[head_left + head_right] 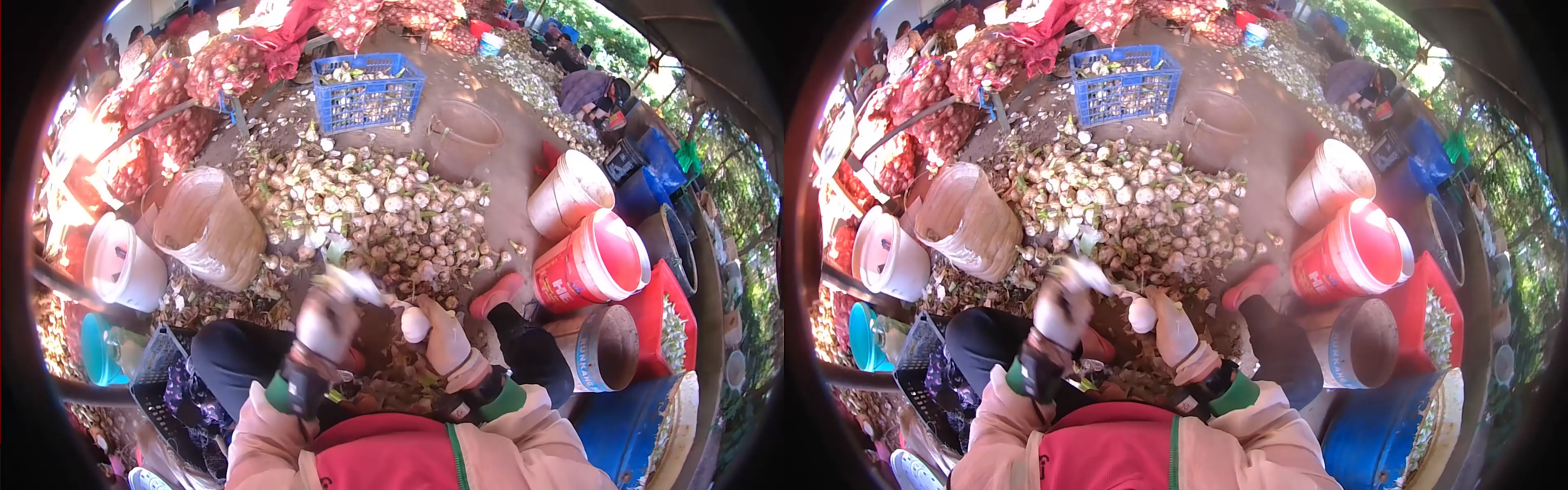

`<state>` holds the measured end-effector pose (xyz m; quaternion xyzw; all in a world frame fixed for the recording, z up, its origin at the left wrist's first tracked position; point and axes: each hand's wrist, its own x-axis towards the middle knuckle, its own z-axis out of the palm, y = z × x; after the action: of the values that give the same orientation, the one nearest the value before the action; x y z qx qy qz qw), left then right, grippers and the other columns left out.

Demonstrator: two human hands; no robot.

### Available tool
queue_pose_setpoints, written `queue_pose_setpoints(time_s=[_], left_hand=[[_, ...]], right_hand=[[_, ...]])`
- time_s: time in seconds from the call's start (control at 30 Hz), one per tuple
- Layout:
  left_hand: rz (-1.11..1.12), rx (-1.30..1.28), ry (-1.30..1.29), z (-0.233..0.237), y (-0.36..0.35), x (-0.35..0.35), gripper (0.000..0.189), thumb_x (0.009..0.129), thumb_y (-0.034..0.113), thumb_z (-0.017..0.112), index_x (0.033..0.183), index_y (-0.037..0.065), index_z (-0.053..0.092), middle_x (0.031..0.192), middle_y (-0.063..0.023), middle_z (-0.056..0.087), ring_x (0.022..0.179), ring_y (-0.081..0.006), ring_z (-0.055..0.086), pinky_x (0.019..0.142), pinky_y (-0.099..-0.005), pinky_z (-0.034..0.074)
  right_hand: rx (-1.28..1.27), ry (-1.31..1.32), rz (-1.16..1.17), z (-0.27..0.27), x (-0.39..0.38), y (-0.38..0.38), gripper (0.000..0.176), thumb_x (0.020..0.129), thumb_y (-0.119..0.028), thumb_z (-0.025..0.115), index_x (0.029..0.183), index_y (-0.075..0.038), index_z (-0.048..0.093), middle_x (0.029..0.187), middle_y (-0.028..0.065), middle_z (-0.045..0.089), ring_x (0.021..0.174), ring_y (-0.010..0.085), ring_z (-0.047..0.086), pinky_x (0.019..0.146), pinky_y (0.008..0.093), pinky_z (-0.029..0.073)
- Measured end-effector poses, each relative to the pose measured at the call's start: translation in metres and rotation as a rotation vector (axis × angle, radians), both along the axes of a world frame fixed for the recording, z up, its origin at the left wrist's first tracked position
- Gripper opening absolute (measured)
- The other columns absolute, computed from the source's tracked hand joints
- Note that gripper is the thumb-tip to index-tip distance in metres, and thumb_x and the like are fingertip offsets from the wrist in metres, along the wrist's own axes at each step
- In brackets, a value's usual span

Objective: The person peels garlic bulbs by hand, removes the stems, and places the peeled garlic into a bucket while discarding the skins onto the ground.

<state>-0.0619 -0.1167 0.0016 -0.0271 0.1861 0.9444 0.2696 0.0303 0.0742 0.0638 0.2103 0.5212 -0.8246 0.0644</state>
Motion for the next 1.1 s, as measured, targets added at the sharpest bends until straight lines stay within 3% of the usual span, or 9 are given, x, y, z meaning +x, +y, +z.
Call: queue_pose_setpoints(time_s=[0.17, 0.23, 0.4, 0.5, 0.63, 0.77, 0.9, 1.0, 1.1], left_hand=[[0.015, -0.372, 0.267, 0.040, 0.012, 0.047, 0.016, 0.098, 0.015, 0.055, 0.111, 0.006, 0.055, 0.097, -0.0036, 0.062, 0.086, -0.0153, 0.063, 0.079, -0.0323, 0.055], [-0.054, -0.261, 0.310, -0.001, 0.003, 0.055, 0.027, 0.095, 0.009, 0.059, 0.120, 0.004, 0.052, 0.106, -0.0057, 0.063, 0.094, -0.0181, 0.064, 0.081, -0.0344, 0.055], [0.115, -0.991, 0.895, 0.025, 0.004, 0.062, 0.012, 0.092, 0.004, 0.063, 0.103, 0.002, 0.060, 0.099, -0.0026, 0.063, 0.087, -0.0119, 0.061, 0.078, -0.0248, 0.049], [0.341, -0.761, 0.781, 0.012, 0.011, 0.058, 0.014, 0.092, 0.008, 0.061, 0.103, 0.000, 0.061, 0.098, -0.0067, 0.066, 0.088, -0.0161, 0.062, 0.082, -0.0299, 0.049], [0.260, -0.519, 0.174, 0.005, -0.005, 0.011, 0.027, 0.102, 0.028, 0.047, 0.107, 0.004, 0.059, 0.098, -0.0073, 0.065, 0.081, -0.0186, 0.062, 0.071, -0.0313, 0.051], [0.030, -0.618, 0.346, -0.024, 0.011, 0.033, 0.028, 0.102, 0.022, 0.049, 0.117, -0.001, 0.054, 0.097, -0.0073, 0.062, 0.085, -0.0157, 0.061, 0.076, -0.0292, 0.052], [0.168, -0.626, -0.325, -0.078, 0.003, 0.017, 0.015, 0.096, 0.015, 0.055, 0.104, 0.008, 0.066, 0.088, -0.0032, 0.063, 0.071, -0.0130, 0.058, 0.062, -0.0258, 0.048], [0.421, -0.558, -0.186, -0.168, -0.013, 0.006, 0.021, 0.094, 0.023, 0.057, 0.103, 0.007, 0.067, 0.090, -0.0028, 0.065, 0.064, -0.0134, 0.057, 0.058, -0.0257, 0.047], [0.197, -0.899, -0.016, -0.223, -0.013, 0.011, 0.024, 0.092, 0.025, 0.060, 0.101, 0.003, 0.066, 0.087, -0.0031, 0.066, 0.065, -0.0143, 0.060, 0.058, -0.0270, 0.048]], right_hand=[[0.341, 0.251, -0.092, -0.028, -0.006, -0.024, 0.031, 0.099, -0.029, 0.050, 0.104, -0.001, 0.064, 0.096, 0.0081, 0.067, 0.078, 0.0202, 0.064, 0.069, 0.0326, 0.051], [1.310, 0.800, 0.083, 0.009, -0.003, -0.037, 0.022, 0.097, -0.021, 0.051, 0.101, -0.002, 0.063, 0.100, 0.0129, 0.066, 0.083, 0.0296, 0.064, 0.070, 0.0362, 0.051], [1.068, 0.322, 0.126, -0.030, -0.005, -0.020, 0.024, 0.097, -0.020, 0.046, 0.113, -0.005, 0.057, 0.089, 0.0181, 0.066, 0.070, 0.0408, 0.063, 0.065, 0.0460, 0.051], [1.375, 0.353, 0.139, -0.056, 0.000, -0.016, 0.030, 0.101, -0.024, 0.040, 0.111, -0.002, 0.058, 0.094, 0.0211, 0.065, 0.078, 0.0410, 0.064, 0.068, 0.0453, 0.052], [0.208, 0.241, 0.063, -0.023, 0.004, -0.041, 0.042, 0.106, -0.025, 0.035, 0.138, 0.001, 0.044, 0.102, 0.0033, 0.062, 0.089, 0.0085, 0.056, 0.077, 0.0233, 0.047], [-0.001, 0.128, 0.030, -0.058, -0.011, -0.045, 0.042, 0.106, -0.023, 0.038, 0.140, 0.001, 0.044, 0.104, 0.0025, 0.061, 0.088, 0.0073, 0.055, 0.079, 0.0216, 0.046], [0.317, 0.224, 0.203, -0.126, -0.010, -0.031, 0.041, 0.104, -0.027, 0.045, 0.136, -0.002, 0.050, 0.098, 0.0011, 0.060, 0.080, 0.0086, 0.054, 0.074, 0.0231, 0.047], [-0.193, -0.563, 0.016, -0.256, -0.024, 0.024, 0.035, 0.102, -0.029, 0.049, 0.125, -0.006, 0.059, 0.106, 0.0049, 0.066, 0.092, 0.0125, 0.062, 0.087, 0.0304, 0.050], [-0.282, -0.307, 0.123, -0.140, -0.097, -0.034, 0.041, 0.095, -0.036, 0.055, 0.121, -0.005, 0.059, 0.098, 0.0099, 0.065, 0.083, 0.0171, 0.063, 0.078, 0.0369, 0.054]])
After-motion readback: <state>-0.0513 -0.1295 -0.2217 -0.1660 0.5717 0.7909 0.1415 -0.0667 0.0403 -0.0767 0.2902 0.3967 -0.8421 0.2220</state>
